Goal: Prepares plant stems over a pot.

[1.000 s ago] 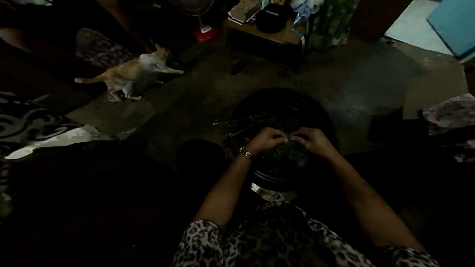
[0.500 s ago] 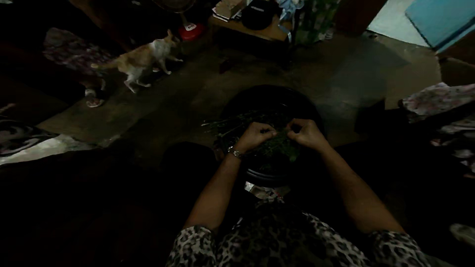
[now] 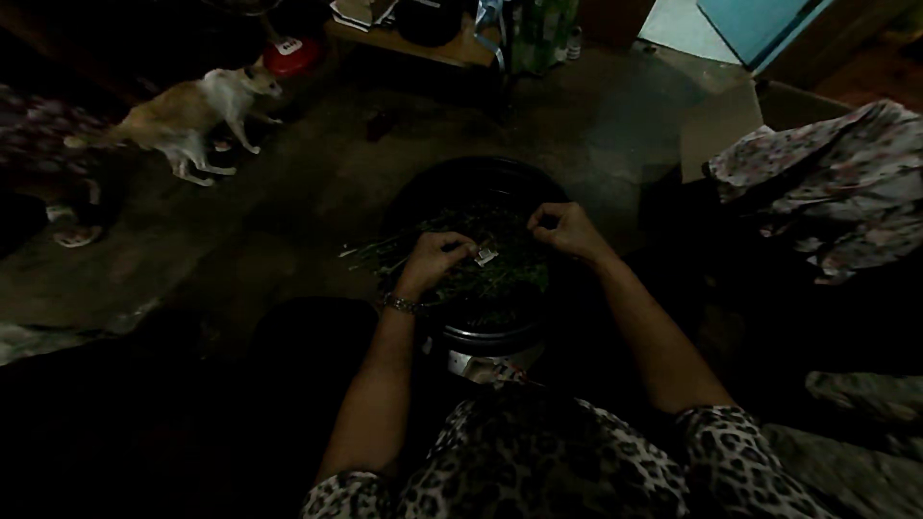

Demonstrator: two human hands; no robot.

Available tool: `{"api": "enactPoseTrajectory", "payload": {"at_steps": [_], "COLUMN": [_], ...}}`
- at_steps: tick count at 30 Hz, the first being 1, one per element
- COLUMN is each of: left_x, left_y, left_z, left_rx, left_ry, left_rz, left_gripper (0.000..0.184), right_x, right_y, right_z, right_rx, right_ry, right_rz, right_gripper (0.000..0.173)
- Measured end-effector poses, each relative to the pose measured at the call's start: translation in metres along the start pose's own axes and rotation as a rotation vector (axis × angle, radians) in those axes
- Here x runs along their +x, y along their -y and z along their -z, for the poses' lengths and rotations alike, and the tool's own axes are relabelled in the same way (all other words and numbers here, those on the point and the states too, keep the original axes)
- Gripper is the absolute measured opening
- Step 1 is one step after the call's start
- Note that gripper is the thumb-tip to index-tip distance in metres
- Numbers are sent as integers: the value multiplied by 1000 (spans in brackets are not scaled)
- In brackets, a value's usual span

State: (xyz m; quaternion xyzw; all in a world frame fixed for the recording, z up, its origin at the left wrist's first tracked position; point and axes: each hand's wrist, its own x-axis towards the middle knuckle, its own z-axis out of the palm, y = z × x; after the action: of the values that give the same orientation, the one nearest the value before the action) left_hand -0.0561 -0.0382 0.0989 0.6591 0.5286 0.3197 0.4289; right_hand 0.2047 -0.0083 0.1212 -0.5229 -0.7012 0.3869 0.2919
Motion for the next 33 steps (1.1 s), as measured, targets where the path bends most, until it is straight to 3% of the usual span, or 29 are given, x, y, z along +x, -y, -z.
{"api": "enactPoseTrajectory", "payload": {"at_steps": [7, 10, 13, 17, 23, 33], "left_x": [0, 0, 3, 5, 3, 0], "left_y": [2, 4, 5, 7, 5, 0], "left_z": [12, 12, 7, 1, -1, -2], "left_rx": [-8, -16, -37, -63, -95, -115], "left_ry": [-49, -71, -62, -56, -2, 15], "left_rz": [67, 68, 81, 45, 43, 71], "left_gripper": [15, 15, 15, 13, 15, 15], "right_x": [1, 4, 5, 1, -2, -7], "right_y": [-3, -10, -14, -10, 0, 9], "right_z": [26, 22, 2, -24, -36, -30], "right_rx": [3, -77, -143, -110, 36, 84], "right_ry": [-143, -194, -132, 79, 79, 101], "right_rz": [-26, 58, 231, 341, 182, 94], "right_gripper": [11, 19, 22, 24, 14, 8]}}
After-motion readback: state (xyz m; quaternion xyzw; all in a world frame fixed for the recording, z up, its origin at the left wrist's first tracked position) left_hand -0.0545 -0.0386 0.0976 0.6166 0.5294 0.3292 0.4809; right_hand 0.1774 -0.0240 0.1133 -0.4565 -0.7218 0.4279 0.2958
